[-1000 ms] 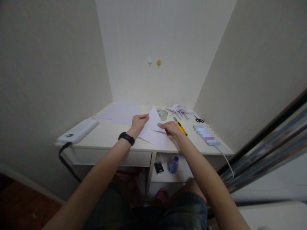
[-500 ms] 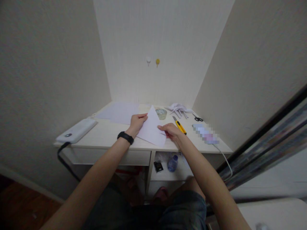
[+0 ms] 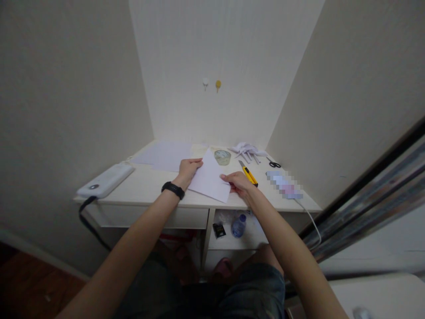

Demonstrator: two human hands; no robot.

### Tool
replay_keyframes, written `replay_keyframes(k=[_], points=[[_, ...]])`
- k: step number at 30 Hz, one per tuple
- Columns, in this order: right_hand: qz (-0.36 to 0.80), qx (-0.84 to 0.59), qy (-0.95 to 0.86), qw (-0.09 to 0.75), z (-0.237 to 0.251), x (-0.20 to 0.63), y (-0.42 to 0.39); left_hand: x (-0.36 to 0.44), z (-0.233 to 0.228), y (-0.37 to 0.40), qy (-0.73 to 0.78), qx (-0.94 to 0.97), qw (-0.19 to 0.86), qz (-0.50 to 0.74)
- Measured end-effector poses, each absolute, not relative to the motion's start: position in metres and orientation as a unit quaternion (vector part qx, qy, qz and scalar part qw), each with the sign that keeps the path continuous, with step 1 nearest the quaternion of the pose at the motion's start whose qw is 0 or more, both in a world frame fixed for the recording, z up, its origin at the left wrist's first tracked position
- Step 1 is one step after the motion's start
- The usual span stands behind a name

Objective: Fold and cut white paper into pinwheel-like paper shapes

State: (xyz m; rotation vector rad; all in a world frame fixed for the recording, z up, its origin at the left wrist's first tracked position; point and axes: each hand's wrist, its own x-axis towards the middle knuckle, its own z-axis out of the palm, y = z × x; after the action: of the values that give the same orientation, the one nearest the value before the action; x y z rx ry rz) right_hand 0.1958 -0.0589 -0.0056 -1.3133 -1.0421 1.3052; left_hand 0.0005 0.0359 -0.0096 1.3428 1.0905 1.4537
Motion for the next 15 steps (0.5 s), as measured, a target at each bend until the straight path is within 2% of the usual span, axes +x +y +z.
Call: replay_keyframes(k=[7,15], points=[[0.526,-0.533,-0.428,0.506,-0.0081,0.1971,-0.0603,0.0001,-0.0139,0.0403,0.435,0.547,0.435,0.568],[0.558,-0.5,-0.448,0.488,-0.0084,0.2031,-0.0625,0.0004,-0.0111,0.0354,0.436,0.567,0.417,0.56]])
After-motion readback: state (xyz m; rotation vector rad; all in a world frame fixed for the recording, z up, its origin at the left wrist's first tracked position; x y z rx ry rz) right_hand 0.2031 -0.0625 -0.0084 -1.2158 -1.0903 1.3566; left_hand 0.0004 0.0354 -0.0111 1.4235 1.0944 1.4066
